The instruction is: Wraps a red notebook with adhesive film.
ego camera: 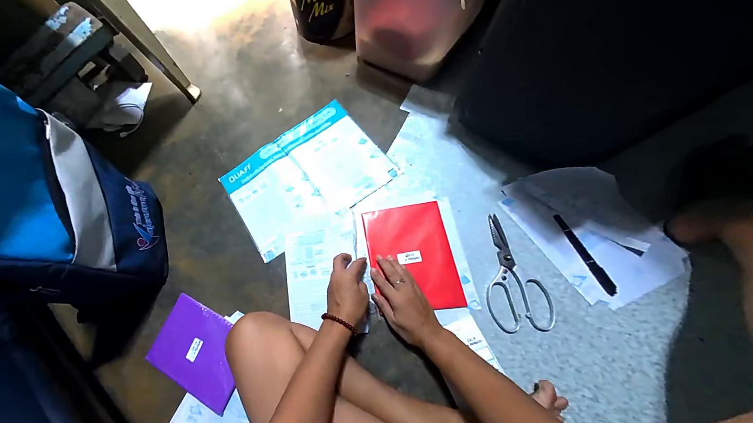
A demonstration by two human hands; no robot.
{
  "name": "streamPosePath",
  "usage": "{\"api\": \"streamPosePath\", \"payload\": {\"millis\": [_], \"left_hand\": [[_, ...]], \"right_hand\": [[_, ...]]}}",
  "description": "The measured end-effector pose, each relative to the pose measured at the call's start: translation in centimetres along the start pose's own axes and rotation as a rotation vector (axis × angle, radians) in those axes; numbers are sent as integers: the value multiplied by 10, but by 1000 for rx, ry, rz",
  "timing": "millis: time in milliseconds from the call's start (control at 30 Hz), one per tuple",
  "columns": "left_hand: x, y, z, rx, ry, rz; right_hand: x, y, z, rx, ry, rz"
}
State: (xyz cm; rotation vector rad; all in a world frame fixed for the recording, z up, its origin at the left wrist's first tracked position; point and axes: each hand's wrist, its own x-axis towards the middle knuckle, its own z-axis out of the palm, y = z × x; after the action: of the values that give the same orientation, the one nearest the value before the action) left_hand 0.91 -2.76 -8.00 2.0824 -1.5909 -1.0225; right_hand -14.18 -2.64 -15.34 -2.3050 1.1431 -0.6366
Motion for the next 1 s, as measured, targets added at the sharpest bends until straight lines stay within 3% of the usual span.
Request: {"api": "streamPosePath", "payload": {"millis": [300,1000], "left_hand": [[18,-4,-17,-26,-119,24],[24,-24,-26,-102,-124,21]], "right_hand": [[0,-1,1,13,19,5],[1,1,0,0,27,-4]]}}
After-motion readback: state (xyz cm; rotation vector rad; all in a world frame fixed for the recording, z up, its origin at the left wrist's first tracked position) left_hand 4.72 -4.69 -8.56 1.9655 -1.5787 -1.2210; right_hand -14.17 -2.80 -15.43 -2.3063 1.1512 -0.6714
